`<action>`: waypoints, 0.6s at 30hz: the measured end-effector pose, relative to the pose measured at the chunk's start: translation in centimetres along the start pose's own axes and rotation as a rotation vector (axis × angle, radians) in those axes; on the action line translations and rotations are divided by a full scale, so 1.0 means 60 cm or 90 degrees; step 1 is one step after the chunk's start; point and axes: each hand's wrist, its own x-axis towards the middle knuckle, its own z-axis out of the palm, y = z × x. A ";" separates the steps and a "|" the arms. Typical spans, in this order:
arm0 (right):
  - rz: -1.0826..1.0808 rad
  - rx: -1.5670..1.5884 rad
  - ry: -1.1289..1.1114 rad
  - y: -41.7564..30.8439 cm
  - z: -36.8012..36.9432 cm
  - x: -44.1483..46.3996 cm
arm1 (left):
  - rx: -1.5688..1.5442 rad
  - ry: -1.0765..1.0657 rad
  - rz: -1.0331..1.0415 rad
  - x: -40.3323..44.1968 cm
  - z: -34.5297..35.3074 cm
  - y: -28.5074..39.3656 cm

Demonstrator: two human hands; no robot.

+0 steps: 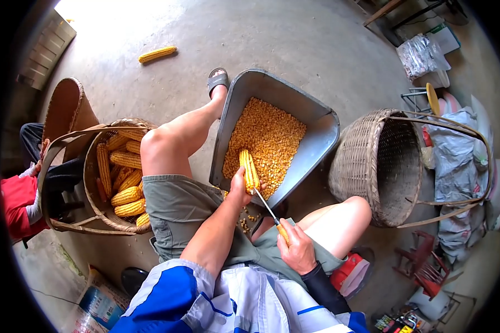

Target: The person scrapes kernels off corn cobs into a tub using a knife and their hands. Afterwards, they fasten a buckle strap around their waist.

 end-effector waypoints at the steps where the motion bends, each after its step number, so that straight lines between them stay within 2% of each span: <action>1: 0.002 -0.010 -0.004 -0.001 -0.002 0.002 | 0.001 0.005 -0.008 -0.002 0.001 0.002; 18: -0.058 -0.148 -0.092 0.019 -0.045 0.032 | 0.108 -0.021 -0.023 0.014 -0.019 0.003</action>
